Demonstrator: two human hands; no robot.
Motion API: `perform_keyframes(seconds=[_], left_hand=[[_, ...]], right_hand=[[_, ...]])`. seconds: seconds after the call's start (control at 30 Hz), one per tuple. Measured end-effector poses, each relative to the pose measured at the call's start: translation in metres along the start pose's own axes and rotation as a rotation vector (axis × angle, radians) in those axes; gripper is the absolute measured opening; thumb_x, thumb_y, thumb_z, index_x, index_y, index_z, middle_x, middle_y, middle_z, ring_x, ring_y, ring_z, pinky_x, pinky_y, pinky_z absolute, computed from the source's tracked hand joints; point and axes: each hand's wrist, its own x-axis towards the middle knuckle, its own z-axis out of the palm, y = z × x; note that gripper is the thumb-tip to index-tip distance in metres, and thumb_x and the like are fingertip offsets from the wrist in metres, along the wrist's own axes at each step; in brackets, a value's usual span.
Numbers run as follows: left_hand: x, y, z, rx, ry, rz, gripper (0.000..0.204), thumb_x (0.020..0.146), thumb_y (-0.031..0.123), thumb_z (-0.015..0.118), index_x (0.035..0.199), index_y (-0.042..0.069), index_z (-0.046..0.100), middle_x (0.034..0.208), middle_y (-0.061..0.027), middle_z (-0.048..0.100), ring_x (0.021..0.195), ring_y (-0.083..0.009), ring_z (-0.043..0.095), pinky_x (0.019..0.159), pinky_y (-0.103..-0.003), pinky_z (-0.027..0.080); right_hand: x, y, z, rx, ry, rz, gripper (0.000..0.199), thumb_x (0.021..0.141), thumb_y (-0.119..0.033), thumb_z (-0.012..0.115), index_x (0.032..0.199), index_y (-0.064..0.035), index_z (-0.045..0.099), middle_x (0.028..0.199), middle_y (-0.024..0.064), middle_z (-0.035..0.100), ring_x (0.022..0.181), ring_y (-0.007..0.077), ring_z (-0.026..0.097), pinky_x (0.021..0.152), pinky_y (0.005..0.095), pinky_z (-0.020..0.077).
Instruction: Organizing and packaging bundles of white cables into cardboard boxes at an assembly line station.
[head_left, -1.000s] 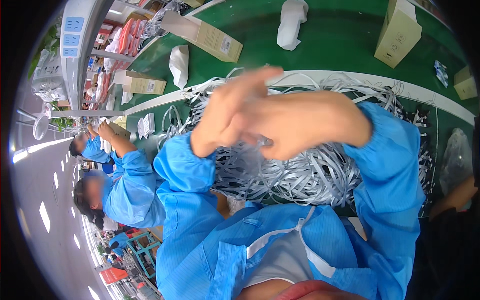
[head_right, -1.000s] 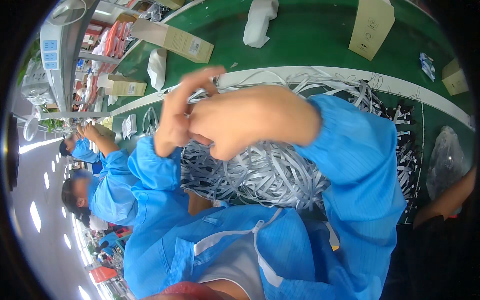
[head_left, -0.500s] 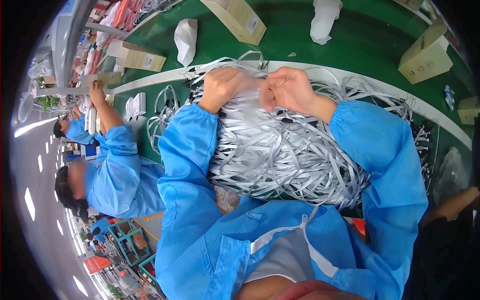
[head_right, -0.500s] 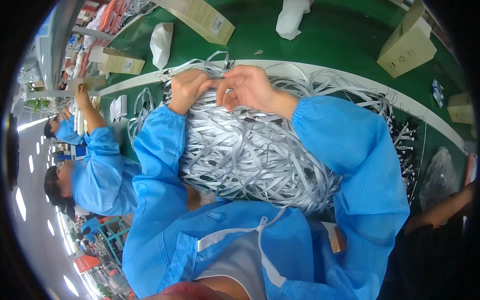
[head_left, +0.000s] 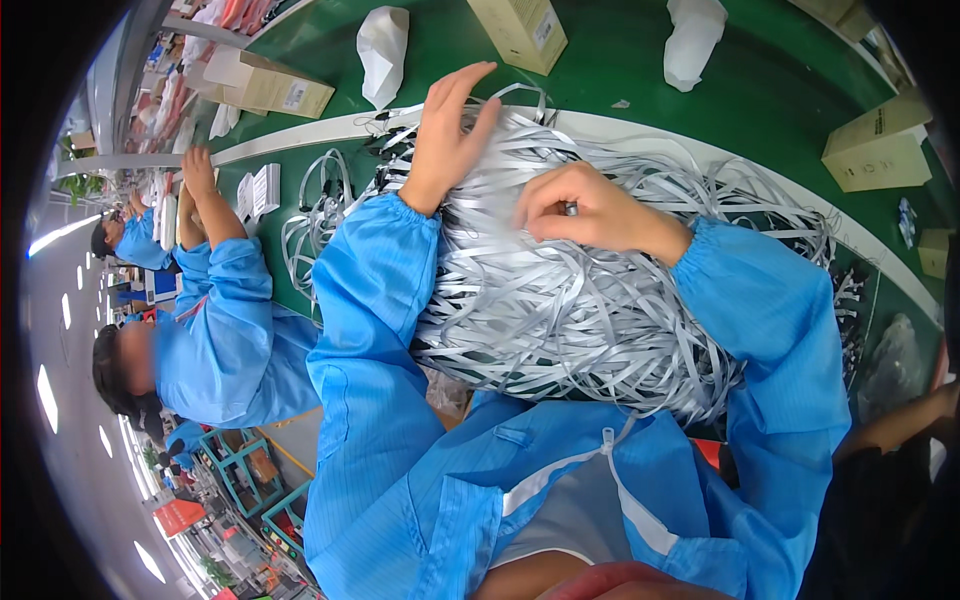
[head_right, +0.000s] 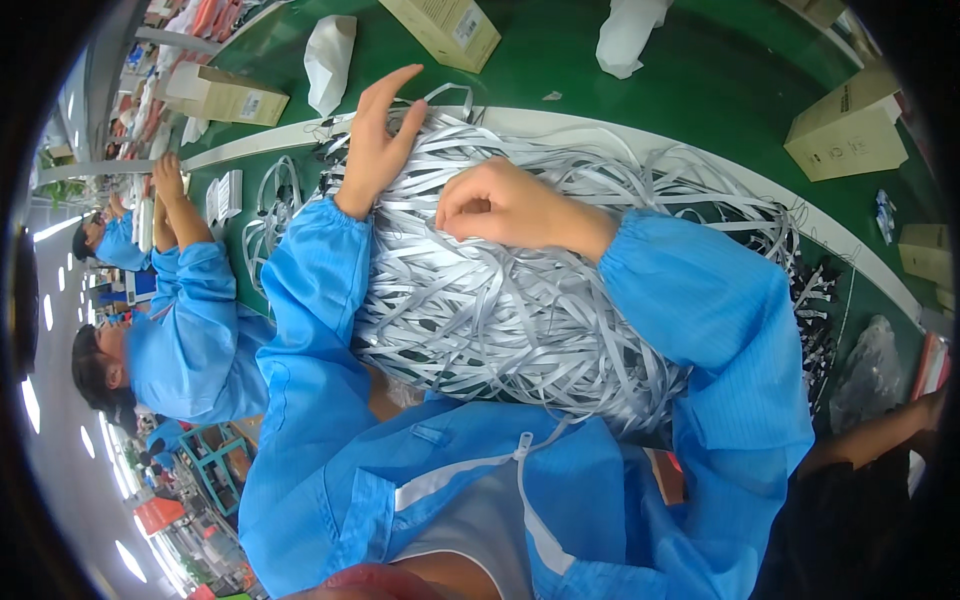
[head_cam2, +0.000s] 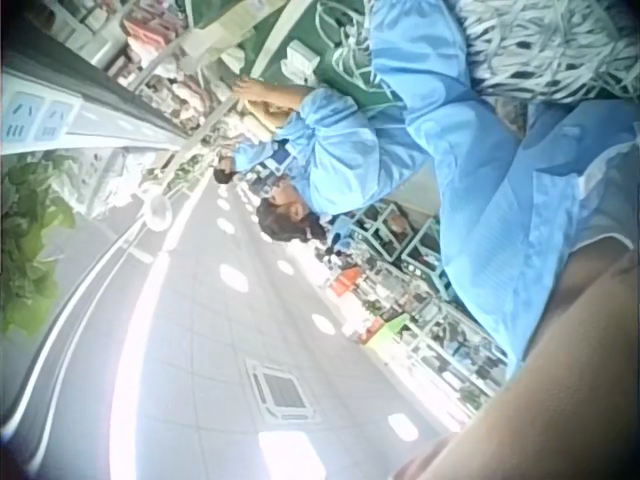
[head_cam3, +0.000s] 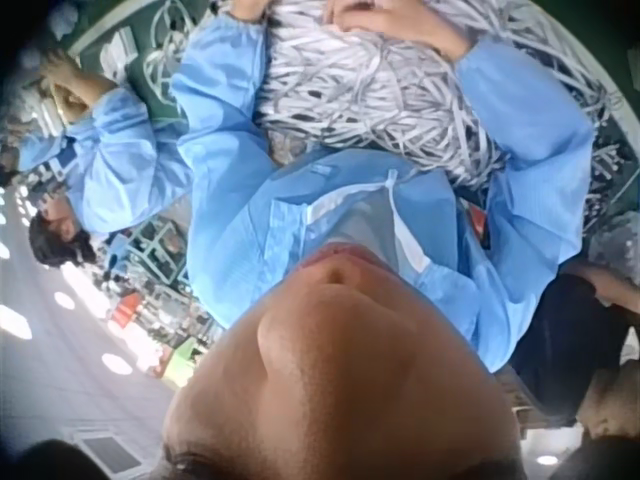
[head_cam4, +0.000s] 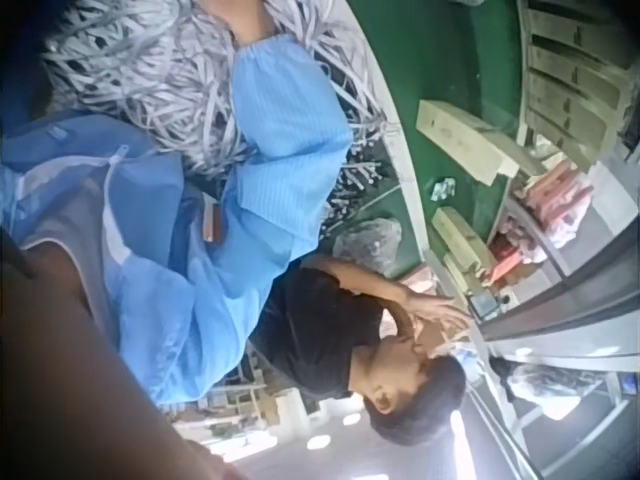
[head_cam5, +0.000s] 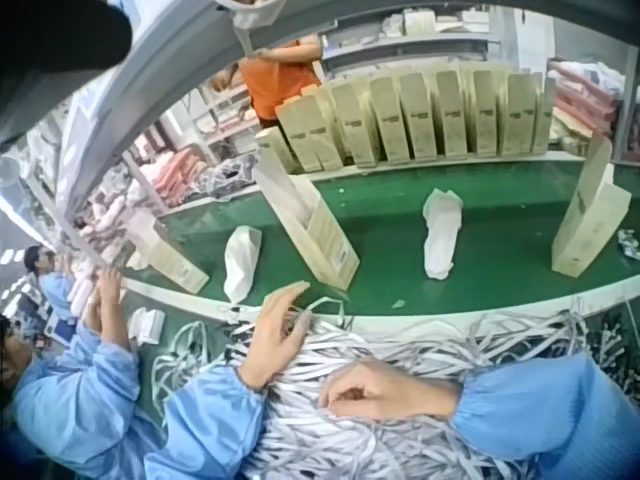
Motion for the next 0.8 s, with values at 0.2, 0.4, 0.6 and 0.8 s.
perform_keyframes(seconds=[0.2, 0.4, 0.6, 0.8], left_hand=[[-0.013, -0.028, -0.004, -0.047, -0.258, -0.158, 0.027, 0.099, 0.015, 0.064, 0.123, 0.004, 0.073, 0.127, -0.0156, 0.071, 0.124, -0.0339, 0.061, 0.109, -0.038, 0.045], [0.0, -0.014, -0.013, 0.157, -0.068, 0.196, 0.036, 0.093, 0.009, 0.068, 0.128, 0.002, 0.068, 0.141, -0.0188, 0.061, 0.118, -0.0329, 0.064, 0.104, -0.045, 0.049], [-0.017, 0.001, -0.027, 0.239, 0.203, 0.524, 0.046, 0.078, 0.004, 0.077, 0.123, -0.005, 0.067, 0.138, -0.0207, 0.062, 0.112, -0.0359, 0.066, 0.101, -0.049, 0.051], [-0.02, -0.011, -0.026, 0.261, 0.193, 0.938, 0.061, 0.094, 0.012, 0.061, 0.143, -0.019, 0.042, 0.156, -0.0278, 0.037, 0.121, -0.0488, 0.058, 0.102, -0.052, 0.049]], right_hand=[[0.004, -0.004, -0.002, 0.008, -0.027, 0.039, 0.01, 0.085, -0.004, 0.067, 0.088, 0.0045, 0.072, 0.089, 0.0102, 0.072, 0.067, 0.0151, 0.061, 0.06, 0.029, 0.0465], [-0.009, -0.01, 0.0, -0.268, 0.082, -0.068, 0.011, 0.085, 0.001, 0.07, 0.096, 0.0026, 0.073, 0.101, 0.0098, 0.071, 0.075, 0.0125, 0.06, 0.062, 0.0274, 0.0458], [0.005, -0.017, 0.008, -0.597, 0.668, -0.4, 0.031, 0.085, -0.002, 0.077, 0.115, -0.0027, 0.07, 0.11, 0.008, 0.061, 0.085, 0.01, 0.055, 0.063, 0.0243, 0.0427], [0.008, -0.009, 0.004, -0.573, 0.701, -0.097, 0.053, 0.087, -0.011, 0.083, 0.134, -0.0046, 0.059, 0.106, 0.0037, 0.05, 0.087, 0.01, 0.054, 0.064, 0.0233, 0.0408]])
